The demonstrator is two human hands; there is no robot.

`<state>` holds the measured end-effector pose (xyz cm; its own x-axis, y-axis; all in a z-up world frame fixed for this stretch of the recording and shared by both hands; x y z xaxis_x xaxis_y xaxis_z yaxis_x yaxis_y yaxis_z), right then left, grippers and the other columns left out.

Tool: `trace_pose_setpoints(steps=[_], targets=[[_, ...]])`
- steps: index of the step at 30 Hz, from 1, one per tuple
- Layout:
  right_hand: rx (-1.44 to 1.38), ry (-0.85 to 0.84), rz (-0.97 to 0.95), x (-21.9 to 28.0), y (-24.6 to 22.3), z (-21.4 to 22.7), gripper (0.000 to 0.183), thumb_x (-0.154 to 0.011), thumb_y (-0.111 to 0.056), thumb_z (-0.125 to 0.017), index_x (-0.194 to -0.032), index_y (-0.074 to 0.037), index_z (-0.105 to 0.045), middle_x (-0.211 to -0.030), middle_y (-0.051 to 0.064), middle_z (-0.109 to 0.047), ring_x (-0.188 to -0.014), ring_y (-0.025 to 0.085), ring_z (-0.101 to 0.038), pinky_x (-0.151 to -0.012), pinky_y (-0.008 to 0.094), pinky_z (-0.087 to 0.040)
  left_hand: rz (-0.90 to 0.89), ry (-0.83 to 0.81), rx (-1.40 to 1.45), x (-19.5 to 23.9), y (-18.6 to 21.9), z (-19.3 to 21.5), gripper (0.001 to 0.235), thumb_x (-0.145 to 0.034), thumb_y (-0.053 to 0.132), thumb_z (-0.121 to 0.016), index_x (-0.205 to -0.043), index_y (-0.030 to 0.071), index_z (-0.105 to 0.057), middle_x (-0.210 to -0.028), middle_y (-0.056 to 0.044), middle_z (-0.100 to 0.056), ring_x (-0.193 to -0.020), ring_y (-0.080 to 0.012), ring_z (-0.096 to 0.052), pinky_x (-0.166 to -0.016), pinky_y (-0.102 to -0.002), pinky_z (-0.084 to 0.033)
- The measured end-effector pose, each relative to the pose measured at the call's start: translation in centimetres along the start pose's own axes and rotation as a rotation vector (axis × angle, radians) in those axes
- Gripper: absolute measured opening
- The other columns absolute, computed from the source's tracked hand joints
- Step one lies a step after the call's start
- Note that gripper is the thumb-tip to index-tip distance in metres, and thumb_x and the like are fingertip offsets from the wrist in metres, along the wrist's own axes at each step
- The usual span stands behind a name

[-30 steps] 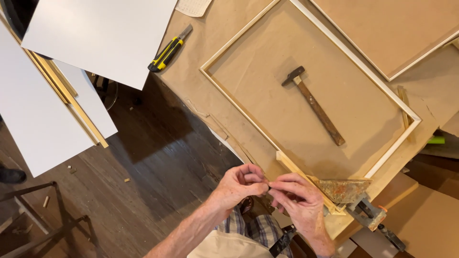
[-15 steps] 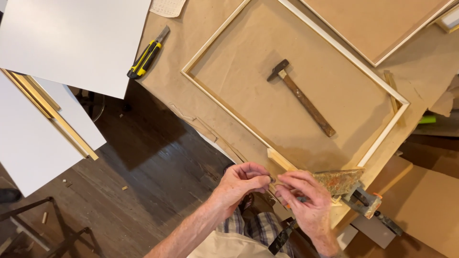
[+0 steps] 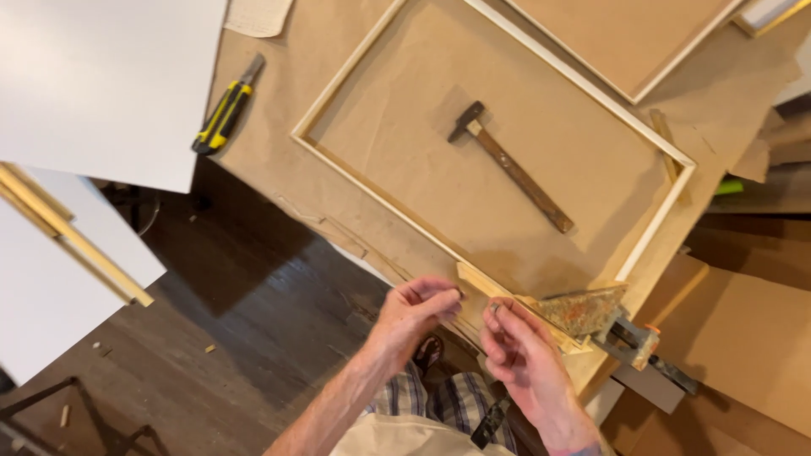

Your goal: Assembling a wooden picture frame by aligning mitered corners in a clamp and fastening them.

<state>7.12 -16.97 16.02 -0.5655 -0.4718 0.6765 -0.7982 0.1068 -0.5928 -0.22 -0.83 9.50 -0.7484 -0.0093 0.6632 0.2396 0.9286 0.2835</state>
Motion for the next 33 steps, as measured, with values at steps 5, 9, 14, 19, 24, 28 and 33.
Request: trace_pose_setpoints(steps=[5,9,14,19,24,28,33], targets=[[-0.223,-0.045,-0.115,0.7,-0.8,0.5,0.012,-0.105,-0.018,-0.056,-0.102,-0.006,-0.057,-0.083,-0.001,-0.046,-0.055,0.005,-0.035,-0.033,0.015,-0.030,-0.615,0.098,-1.249,-5.2,-0.4,2.2,0.018,-0.091,0.010,-0.073,-0.109,0.007,-0.076,-0.107,-0.006,-0.079,-0.092,-0.0181,-0.078,-0.087,-0.029,-0.065],[-0.350,-0.097,-0.148,1.7,-1.2,0.9,0.010,-0.104,-0.018,-0.058,-0.103,-0.008,-0.057,-0.083,0.000,-0.047,-0.053,0.005,-0.038,-0.032,0.013,-0.036,-1.048,-0.012,-1.862,-8.4,-2.3,4.5,0.013,-0.096,0.010,-0.069,-0.109,0.009,-0.072,-0.102,-0.006,-0.071,-0.091,-0.0255,-0.062,-0.077,-0.038,-0.048],[0.155,-0.082,0.202,4.7,-1.2,4.8,0.014,-0.099,0.005,-0.056,-0.103,-0.001,-0.068,-0.059,0.007,-0.051,-0.048,0.013,-0.040,-0.036,0.025,-0.031,-1.365,-0.009,-1.879,-7.9,-2.1,4.1,0.016,-0.091,0.011,-0.067,-0.107,0.009,-0.069,-0.111,-0.008,-0.065,-0.099,-0.0321,-0.059,-0.084,-0.047,-0.047],[0.666,0.048,0.268,9.1,-0.8,13.0,0.008,-0.095,-0.004,-0.065,-0.099,-0.003,-0.071,-0.071,0.010,-0.070,-0.056,0.017,-0.065,-0.054,0.027,-0.057,-1.218,0.148,-1.931,-6.6,-3.5,3.7,0.036,-0.089,0.016,-0.076,-0.124,0.011,-0.070,-0.124,-0.006,-0.068,-0.115,-0.0265,-0.061,-0.099,-0.046,-0.045],[0.910,0.103,0.410,10.2,-0.5,20.9,0.009,-0.091,-0.006,-0.069,-0.096,-0.005,-0.077,-0.097,0.005,-0.073,-0.083,0.014,-0.070,-0.072,0.023,-0.057,-1.106,0.173,-1.600,-0.6,-9.9,-3.7,0.024,-0.088,0.029,-0.079,-0.108,0.016,-0.077,-0.110,-0.007,-0.075,-0.103,-0.0235,-0.067,-0.092,-0.041,-0.050],[1.152,-0.016,0.553,9.3,-0.5,23.6,0.011,-0.094,-0.015,-0.068,-0.101,-0.011,-0.075,-0.101,0.002,-0.071,-0.089,0.013,-0.070,-0.082,0.026,-0.058,-0.957,0.040,-1.526,1.0,-18.1,-6.9,0.020,-0.089,0.030,-0.076,-0.101,0.015,-0.080,-0.106,-0.004,-0.075,-0.102,-0.0173,-0.063,-0.096,-0.043,-0.043],[1.248,-0.157,0.700,7.0,-0.1,26.6,0.012,-0.094,-0.016,-0.068,-0.103,-0.009,-0.072,-0.101,0.003,-0.067,-0.087,0.015,-0.068,-0.080,0.027,-0.059,-0.927,-0.189,-1.435,0.6,-21.5,-10.5,0.015,-0.092,0.026,-0.078,-0.102,0.014,-0.077,-0.101,0.001,-0.073,-0.097,-0.0190,-0.066,-0.090,-0.037,-0.042]])
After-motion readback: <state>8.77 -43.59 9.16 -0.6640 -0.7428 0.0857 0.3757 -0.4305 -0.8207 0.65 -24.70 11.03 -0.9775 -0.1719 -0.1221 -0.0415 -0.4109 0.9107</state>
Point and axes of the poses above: each hand's wrist, its own x-axis away from the middle knuckle, its own z-axis out of the back of the hand, y = z × x, the point moved 3 cm from there along -x, towards the middle knuckle
